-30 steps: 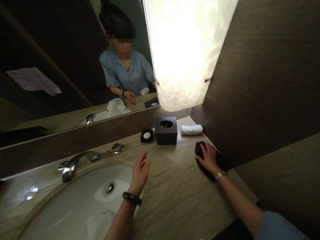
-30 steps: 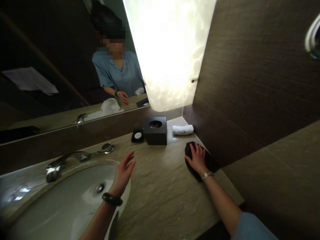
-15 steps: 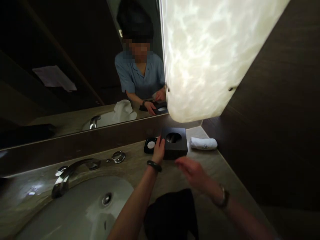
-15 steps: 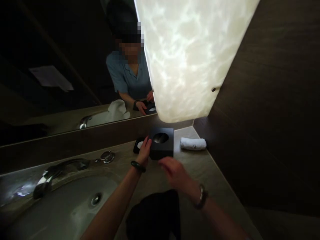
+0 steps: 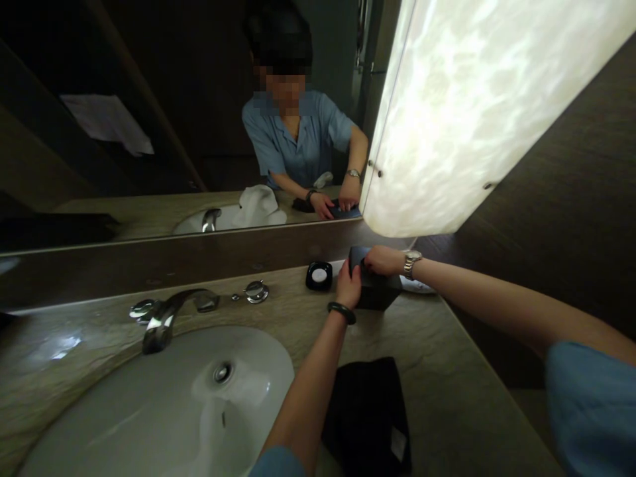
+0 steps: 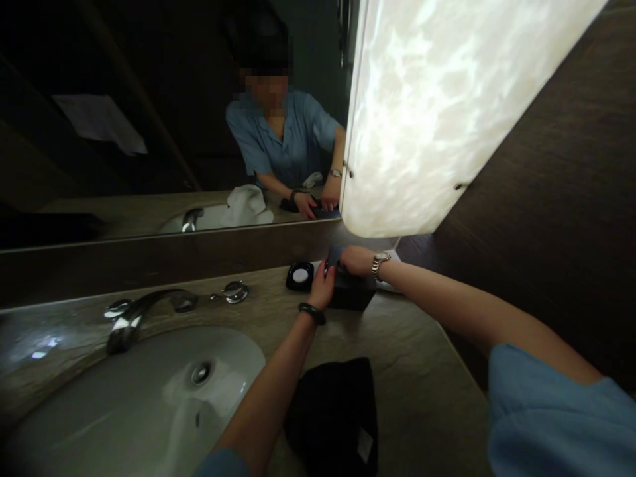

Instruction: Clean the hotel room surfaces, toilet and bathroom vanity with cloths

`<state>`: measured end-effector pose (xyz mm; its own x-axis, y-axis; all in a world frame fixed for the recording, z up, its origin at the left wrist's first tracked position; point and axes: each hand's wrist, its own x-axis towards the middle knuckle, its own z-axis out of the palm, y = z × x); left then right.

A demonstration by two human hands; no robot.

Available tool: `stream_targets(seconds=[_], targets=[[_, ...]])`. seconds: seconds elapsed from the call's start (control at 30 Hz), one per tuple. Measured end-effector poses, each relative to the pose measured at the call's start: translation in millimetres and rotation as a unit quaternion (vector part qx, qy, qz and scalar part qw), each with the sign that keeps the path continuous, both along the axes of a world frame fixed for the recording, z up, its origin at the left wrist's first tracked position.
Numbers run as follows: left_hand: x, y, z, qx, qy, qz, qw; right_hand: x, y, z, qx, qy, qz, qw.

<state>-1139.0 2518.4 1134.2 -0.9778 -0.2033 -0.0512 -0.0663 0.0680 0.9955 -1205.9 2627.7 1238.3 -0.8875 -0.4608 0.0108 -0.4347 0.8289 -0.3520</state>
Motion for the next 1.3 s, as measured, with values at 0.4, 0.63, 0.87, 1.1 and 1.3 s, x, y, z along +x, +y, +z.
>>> stream_targets(seconds=[0.4,0.63,0.87,1.1,1.3], targets=[[1.1,-2.5,6.6,-0.031,0.019,0.006,0.999,4.0,11.9,100.3,0.087,0.126,0.053,0.987],[-18.8,-20.5,98.9,-0.162,0.198,-0.032,0.966,18.4,25.3,91.7,-0.197,0.098,0.113,0.969],[-47.3,-39.1,138.7,-0.216,0.130,-0.059,0.966,9.0,45.3,16.3,-0.341,0.057,-0.013,0.938],[-31.1,-70.0,160.5,-0.171,0.174,-0.049,0.968,-0.5,57.4,64.2,-0.487,-0.002,-0.041,0.873],[-13.5,-71.8,205.2,-0.059,0.268,-0.029,0.961,19.5,62.8,68.7,-0.557,-0.115,0.006,0.822]])
